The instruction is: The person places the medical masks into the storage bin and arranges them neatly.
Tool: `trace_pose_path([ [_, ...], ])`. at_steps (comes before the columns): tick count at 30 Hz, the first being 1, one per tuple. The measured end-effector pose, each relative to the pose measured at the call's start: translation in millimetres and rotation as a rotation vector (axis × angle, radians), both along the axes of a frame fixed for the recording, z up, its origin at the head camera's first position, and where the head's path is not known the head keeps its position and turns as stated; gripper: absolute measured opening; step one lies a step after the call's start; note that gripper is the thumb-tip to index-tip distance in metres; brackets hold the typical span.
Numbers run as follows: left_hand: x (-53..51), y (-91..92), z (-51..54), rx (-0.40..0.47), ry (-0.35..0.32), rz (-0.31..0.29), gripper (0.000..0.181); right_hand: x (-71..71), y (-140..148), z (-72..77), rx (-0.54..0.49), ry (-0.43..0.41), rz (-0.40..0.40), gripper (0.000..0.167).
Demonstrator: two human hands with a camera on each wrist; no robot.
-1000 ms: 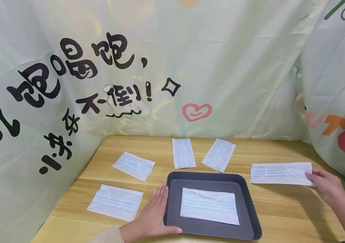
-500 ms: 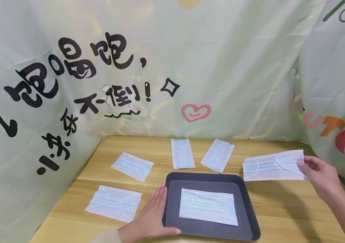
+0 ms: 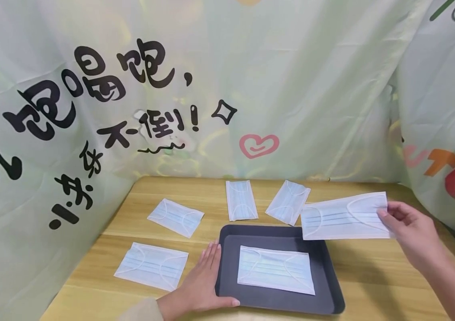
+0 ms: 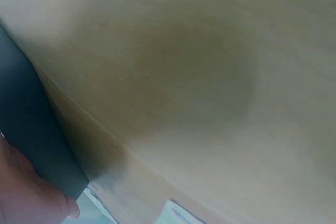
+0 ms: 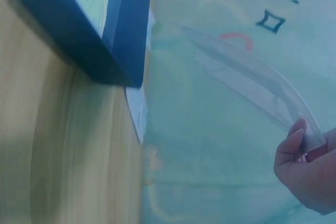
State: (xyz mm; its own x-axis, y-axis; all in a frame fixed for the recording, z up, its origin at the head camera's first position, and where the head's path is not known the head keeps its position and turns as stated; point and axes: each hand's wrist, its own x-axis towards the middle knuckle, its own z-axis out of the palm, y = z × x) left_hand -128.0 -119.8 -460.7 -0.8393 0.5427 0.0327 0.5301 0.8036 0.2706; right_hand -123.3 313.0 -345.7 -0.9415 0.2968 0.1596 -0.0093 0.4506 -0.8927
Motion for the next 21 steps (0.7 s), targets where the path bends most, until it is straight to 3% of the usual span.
trace_pose_path([
  [4,-0.8,0.4,0.4,0.006,-0.004,0.000,0.125,2.5,-13,-2.7,-0.055,0.042,0.071,0.029],
  [9,-1.0,-1.3,-0.5,0.002,0.012,0.001,0.125,1.7,-28,-13.2,-0.150,0.000,0.150,0.024],
  [16,-1.8,-0.5,-2.2,0.005,0.017,-0.003,0.125,-2.7,-37,-31.0,-0.535,0.021,0.321,0.020],
  [21,-1.9,-0.7,-1.9,0.009,0.012,-0.001,0.124,-0.3,-57,-30.3,-0.536,-0.037,0.298,0.022],
])
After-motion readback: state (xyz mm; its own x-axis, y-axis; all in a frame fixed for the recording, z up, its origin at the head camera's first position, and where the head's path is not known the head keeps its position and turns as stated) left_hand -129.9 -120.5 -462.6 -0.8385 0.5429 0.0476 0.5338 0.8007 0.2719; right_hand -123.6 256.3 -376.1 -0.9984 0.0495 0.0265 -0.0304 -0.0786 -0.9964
